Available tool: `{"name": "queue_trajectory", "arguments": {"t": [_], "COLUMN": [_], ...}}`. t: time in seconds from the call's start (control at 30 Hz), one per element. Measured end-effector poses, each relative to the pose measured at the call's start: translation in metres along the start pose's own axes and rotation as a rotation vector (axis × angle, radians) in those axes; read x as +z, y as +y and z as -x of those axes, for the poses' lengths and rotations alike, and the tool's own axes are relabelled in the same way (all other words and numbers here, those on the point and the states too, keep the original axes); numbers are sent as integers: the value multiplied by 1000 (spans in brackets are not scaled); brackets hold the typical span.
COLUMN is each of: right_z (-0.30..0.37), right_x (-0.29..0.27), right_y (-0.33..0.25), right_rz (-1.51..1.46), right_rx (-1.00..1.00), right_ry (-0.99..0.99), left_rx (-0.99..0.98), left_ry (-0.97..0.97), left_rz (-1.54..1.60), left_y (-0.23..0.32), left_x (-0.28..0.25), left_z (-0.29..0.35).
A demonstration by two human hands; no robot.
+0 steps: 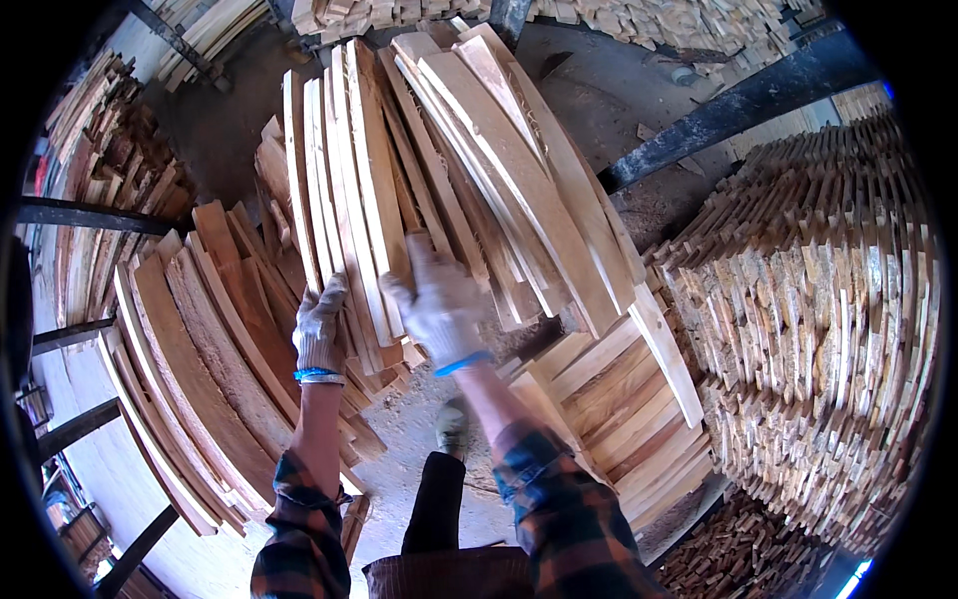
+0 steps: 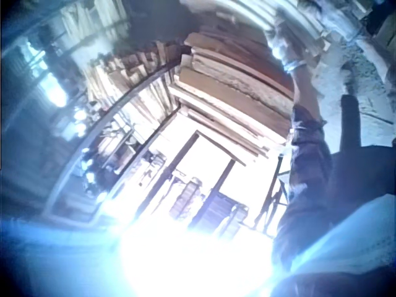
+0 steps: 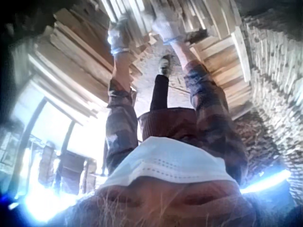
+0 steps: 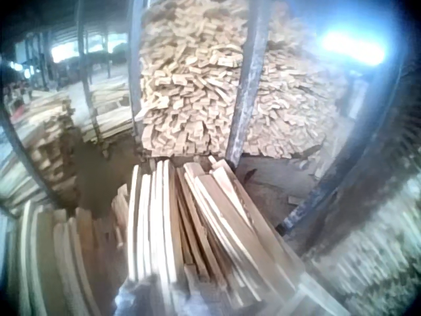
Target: The person repeatedly picks up wooden planks from a pile on the floor and stacks them onto a growing vertical stack. The person wears gloves and handles the planks one by one, aligning them carefully as they build the stack higher.
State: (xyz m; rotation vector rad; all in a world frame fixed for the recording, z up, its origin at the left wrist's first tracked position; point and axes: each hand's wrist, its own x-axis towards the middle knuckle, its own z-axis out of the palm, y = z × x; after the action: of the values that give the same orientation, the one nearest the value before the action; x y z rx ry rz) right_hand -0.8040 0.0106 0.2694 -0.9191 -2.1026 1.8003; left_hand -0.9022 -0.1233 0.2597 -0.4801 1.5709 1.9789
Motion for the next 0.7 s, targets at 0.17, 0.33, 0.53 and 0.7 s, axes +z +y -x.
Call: {"name": "queue_trajectory", "arguments": {"t": [0.17, 0.33, 0.53, 0.7], "right_z": [9, 100, 135, 256], "right_x": [3, -66, -123, -170], "right_y": [20, 22, 61, 8], "right_rz": [722, 159, -556, -536], "right_rx": [-315, 79, 590, 645], "right_ry": [92, -256, -384, -559], "left_rx": [5, -72, -254, -250], "left_ry": [-54, -58, -170, -128], "left_rz": [-112, 165, 11, -41], "left_y": [-8, -97, -143, -163], "left_x": [9, -78, -34, -50], "left_z": [23, 112, 243, 377]}}
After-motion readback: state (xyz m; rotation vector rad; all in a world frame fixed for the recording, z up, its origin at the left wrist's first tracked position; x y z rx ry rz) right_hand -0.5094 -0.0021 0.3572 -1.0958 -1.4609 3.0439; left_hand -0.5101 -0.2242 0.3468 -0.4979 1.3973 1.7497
